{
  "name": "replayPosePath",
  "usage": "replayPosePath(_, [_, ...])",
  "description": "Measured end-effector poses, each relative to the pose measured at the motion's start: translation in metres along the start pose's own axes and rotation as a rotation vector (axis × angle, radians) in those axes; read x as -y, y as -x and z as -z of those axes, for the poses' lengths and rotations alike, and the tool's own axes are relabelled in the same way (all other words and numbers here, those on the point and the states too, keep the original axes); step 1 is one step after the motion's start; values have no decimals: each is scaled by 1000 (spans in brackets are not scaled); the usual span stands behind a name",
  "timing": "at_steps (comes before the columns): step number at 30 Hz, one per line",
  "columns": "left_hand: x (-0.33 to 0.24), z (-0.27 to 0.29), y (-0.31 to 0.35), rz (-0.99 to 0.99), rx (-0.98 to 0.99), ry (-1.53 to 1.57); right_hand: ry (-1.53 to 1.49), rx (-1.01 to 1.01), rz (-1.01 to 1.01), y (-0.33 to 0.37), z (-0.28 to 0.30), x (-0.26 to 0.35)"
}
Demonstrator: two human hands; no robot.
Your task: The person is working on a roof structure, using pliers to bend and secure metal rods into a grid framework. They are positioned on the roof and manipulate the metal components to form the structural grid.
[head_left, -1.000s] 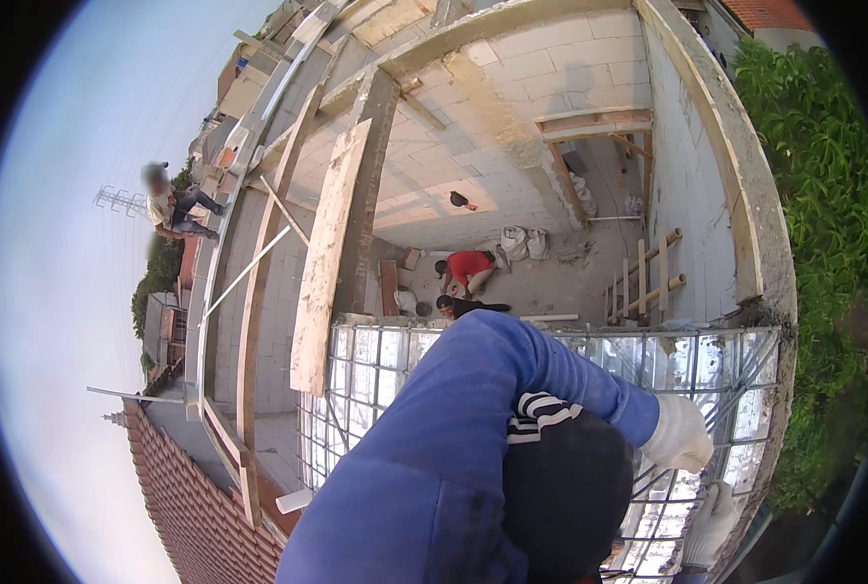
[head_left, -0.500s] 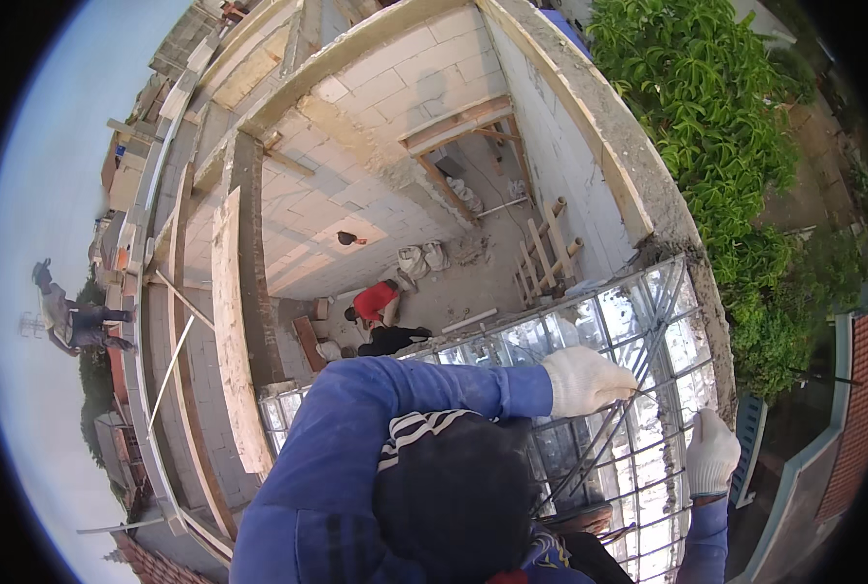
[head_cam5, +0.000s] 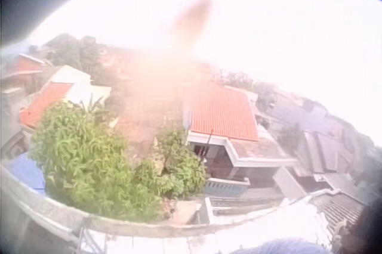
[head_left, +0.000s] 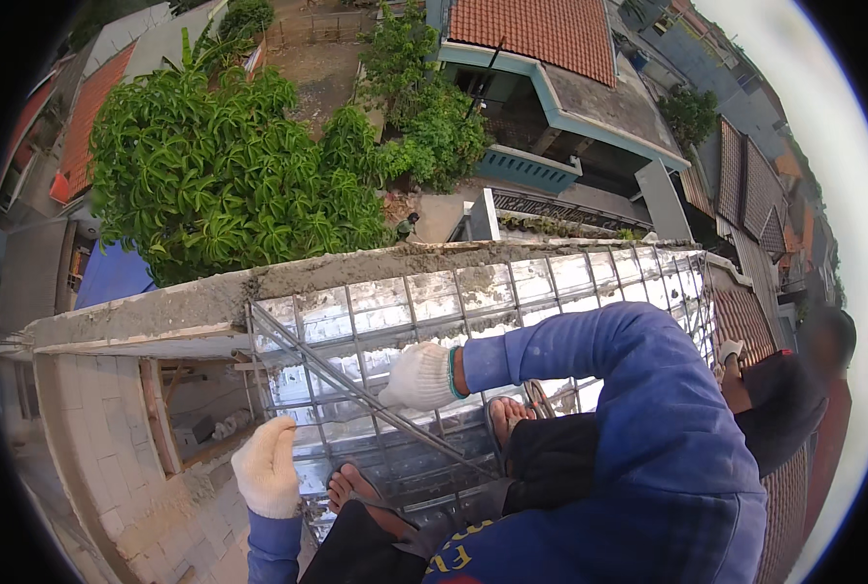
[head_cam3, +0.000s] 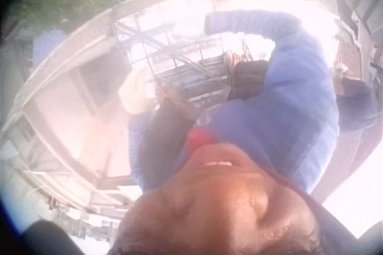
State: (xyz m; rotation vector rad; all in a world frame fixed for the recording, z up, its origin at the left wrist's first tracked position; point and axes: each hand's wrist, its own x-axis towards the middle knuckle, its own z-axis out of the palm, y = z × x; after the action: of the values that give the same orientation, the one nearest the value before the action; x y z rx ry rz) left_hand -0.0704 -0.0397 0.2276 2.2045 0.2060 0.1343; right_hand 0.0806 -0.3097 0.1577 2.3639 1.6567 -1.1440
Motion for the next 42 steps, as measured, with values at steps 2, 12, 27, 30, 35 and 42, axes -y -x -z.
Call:
replayPosePath(2, [42, 3, -7, -15, 11, -143, -386, 52, 377, 9, -22, 52])
replayPosePath(12, [9, -8, 23, 7, 294, -52, -83, -359, -150, -4, 36, -54])
replayPosePath(27, [66, -1, 25, 242, 53, -37, -462, -740, -379, 23, 50, -91])
replayPosePath(30, [36, 19, 18, 356, -51, 171, -191, -388, -304, 6, -8, -90])
replayPosePath(35, [44, 9, -7, 196, 11, -6, -330, -59, -102, -14, -82, -38])
replayPosePath(42, [30, 21, 22, 461, 241, 220, -120, -537, -201, 9, 59, -53])
